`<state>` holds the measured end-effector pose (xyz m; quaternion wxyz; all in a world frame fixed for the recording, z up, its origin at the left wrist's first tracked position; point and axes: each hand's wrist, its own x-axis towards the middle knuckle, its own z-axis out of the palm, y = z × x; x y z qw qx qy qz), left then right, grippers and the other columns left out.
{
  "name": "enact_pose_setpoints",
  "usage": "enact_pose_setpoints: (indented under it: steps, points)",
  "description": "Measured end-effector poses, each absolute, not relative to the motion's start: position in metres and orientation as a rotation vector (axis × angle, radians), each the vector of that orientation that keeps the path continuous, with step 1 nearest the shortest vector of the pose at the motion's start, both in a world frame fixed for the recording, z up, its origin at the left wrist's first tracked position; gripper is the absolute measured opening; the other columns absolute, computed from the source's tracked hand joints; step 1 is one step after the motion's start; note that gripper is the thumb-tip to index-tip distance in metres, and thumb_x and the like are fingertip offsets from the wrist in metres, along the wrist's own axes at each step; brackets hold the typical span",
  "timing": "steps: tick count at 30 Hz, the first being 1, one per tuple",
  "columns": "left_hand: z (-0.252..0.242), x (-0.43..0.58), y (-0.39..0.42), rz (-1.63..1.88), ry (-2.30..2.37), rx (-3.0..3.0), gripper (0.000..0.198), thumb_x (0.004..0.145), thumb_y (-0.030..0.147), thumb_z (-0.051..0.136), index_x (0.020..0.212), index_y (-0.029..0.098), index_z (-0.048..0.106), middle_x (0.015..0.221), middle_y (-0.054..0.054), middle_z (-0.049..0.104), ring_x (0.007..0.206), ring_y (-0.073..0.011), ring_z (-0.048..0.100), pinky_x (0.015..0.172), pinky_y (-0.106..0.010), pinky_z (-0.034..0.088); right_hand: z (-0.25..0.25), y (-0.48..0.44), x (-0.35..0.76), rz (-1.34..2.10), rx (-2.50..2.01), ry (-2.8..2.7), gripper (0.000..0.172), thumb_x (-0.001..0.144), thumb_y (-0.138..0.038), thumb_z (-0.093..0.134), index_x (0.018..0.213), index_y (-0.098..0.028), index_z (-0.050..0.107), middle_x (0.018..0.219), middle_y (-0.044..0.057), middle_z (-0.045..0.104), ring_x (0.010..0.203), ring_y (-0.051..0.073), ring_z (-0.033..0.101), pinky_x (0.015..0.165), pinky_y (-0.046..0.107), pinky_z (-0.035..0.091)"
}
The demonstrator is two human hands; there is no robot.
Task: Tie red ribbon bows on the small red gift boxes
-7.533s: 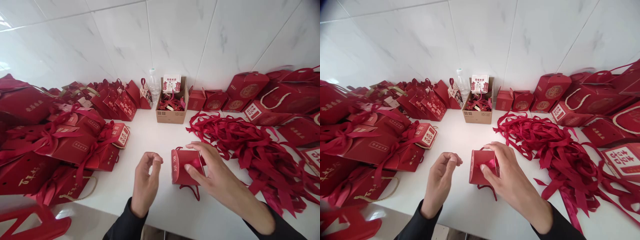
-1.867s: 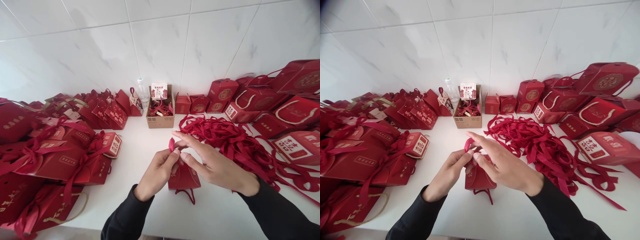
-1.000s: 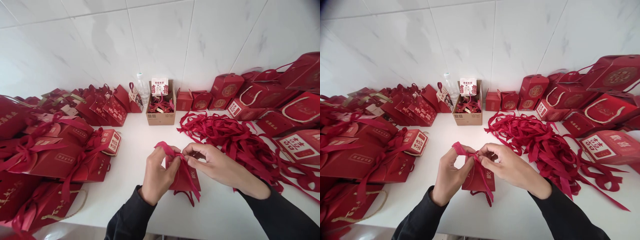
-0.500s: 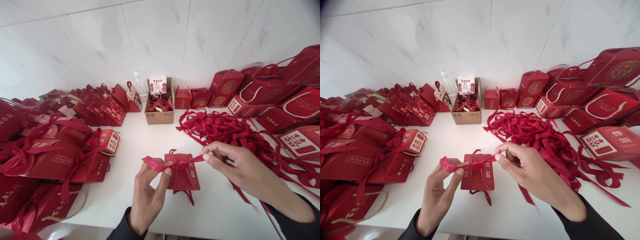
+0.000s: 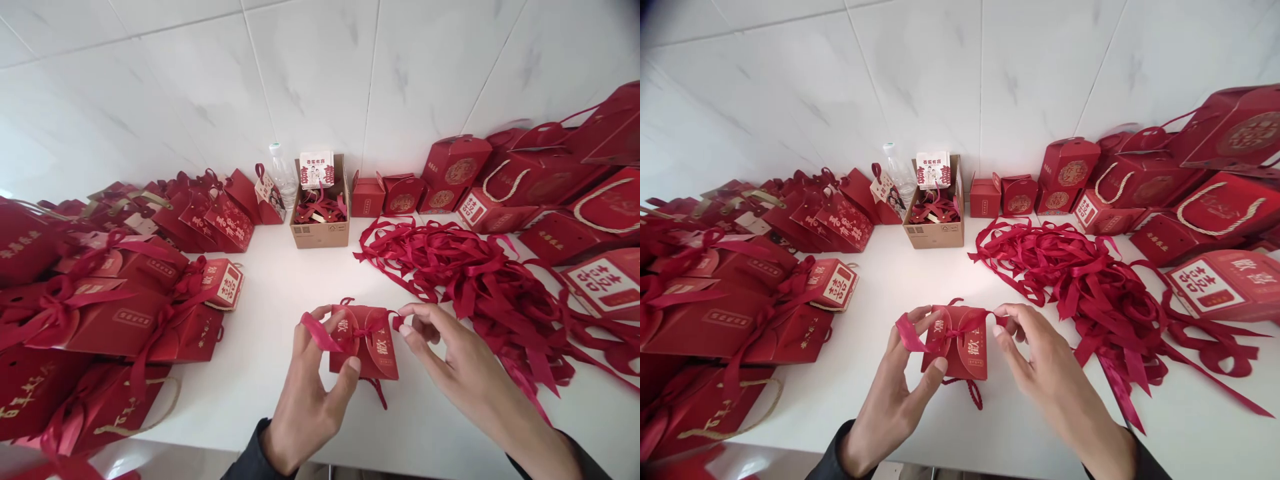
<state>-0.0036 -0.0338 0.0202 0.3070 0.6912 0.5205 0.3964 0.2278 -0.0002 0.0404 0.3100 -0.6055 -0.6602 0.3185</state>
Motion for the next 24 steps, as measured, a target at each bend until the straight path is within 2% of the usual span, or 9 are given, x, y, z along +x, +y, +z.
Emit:
enact_pose_setpoints:
  steps: [3, 5, 8, 10, 14, 17, 21, 24]
  points:
    - [0.022, 0.001, -0.027, 1.032, 1.390, 1.927, 0.055, 0.100, 0.027, 0.063, 0.152, 0.033, 0.045, 0.156, -0.014, 0.049, 0.153, -0.0349, 0.037, 0.116, -0.058, 0.041, 0.038, 0.000, 0.220, 1.042, -1.605, -1.712, 0.048, 0.099, -0.068, 0.049, 0.080, -0.026, 0.060, 0.065, -0.001, 0.058, 0.059, 0.019, 0.054, 0.055, 0.031, 0.043]
    - [0.023, 0.004, -0.024, 1.015, 1.373, 1.969, 0.051, 0.100, 0.023, 0.063, 0.148, 0.031, 0.050, 0.154, -0.014, 0.050, 0.151, -0.0346, 0.039, 0.116, -0.059, 0.042, 0.033, 0.004, 0.217, 1.106, -1.613, -1.696, 0.053, 0.097, -0.071, 0.051, 0.072, -0.026, 0.055, 0.061, -0.002, 0.054, 0.056, 0.018, 0.051, 0.054, 0.031, 0.041]
    - [0.025, 0.006, -0.021, 0.990, 1.330, 2.008, 0.044, 0.099, 0.016, 0.060, 0.140, 0.029, 0.057, 0.149, -0.013, 0.053, 0.146, -0.0318, 0.045, 0.115, -0.056, 0.045, 0.022, 0.010, 0.213, 1.135, -1.612, -1.620, 0.049, 0.096, -0.073, 0.054, 0.092, -0.025, 0.062, 0.073, 0.001, 0.065, 0.066, 0.021, 0.062, 0.060, 0.032, 0.049]
    - [0.026, 0.007, -0.021, 0.995, 1.311, 2.021, 0.042, 0.099, 0.015, 0.059, 0.138, 0.029, 0.058, 0.148, -0.012, 0.054, 0.145, -0.0311, 0.045, 0.114, -0.054, 0.046, 0.018, 0.011, 0.210, 1.144, -1.586, -1.570, 0.048, 0.096, -0.072, 0.054, 0.102, -0.025, 0.060, 0.081, 0.002, 0.069, 0.075, 0.022, 0.066, 0.066, 0.032, 0.052]
    - [0.027, 0.013, -0.021, 1.058, 1.339, 1.963, 0.041, 0.102, 0.020, 0.058, 0.140, 0.035, 0.053, 0.145, -0.009, 0.057, 0.141, -0.0294, 0.048, 0.112, -0.053, 0.048, 0.021, 0.005, 0.205, 1.164, -1.519, -1.540, 0.042, 0.099, -0.067, 0.052, 0.096, -0.026, 0.059, 0.081, 0.000, 0.069, 0.075, 0.019, 0.065, 0.067, 0.030, 0.052]
    - [0.023, 0.020, -0.022, 1.091, 1.412, 1.941, 0.049, 0.099, 0.015, 0.059, 0.142, 0.037, 0.051, 0.139, -0.008, 0.058, 0.136, -0.0289, 0.051, 0.110, -0.054, 0.049, 0.025, 0.001, 0.205, 1.145, -1.519, -1.521, 0.041, 0.097, -0.066, 0.054, 0.091, -0.026, 0.059, 0.081, 0.001, 0.068, 0.073, 0.019, 0.062, 0.064, 0.028, 0.050]
    - [0.018, 0.025, -0.023, 1.116, 1.460, 1.900, 0.055, 0.093, 0.006, 0.059, 0.139, 0.036, 0.054, 0.137, -0.008, 0.057, 0.135, -0.0297, 0.052, 0.109, -0.055, 0.050, 0.023, -0.002, 0.211, 1.090, -1.560, -1.470, 0.043, 0.095, -0.067, 0.055, 0.091, -0.025, 0.058, 0.075, 0.000, 0.062, 0.064, 0.017, 0.057, 0.058, 0.028, 0.050]
    - [0.018, 0.024, -0.025, 1.132, 1.424, 1.850, 0.048, 0.095, 0.010, 0.060, 0.137, 0.036, 0.058, 0.139, -0.008, 0.058, 0.139, -0.0296, 0.050, 0.110, -0.054, 0.050, 0.020, -0.006, 0.213, 1.079, -1.576, -1.433, 0.043, 0.093, -0.068, 0.058, 0.090, -0.025, 0.059, 0.071, -0.001, 0.060, 0.061, 0.017, 0.056, 0.056, 0.027, 0.051]
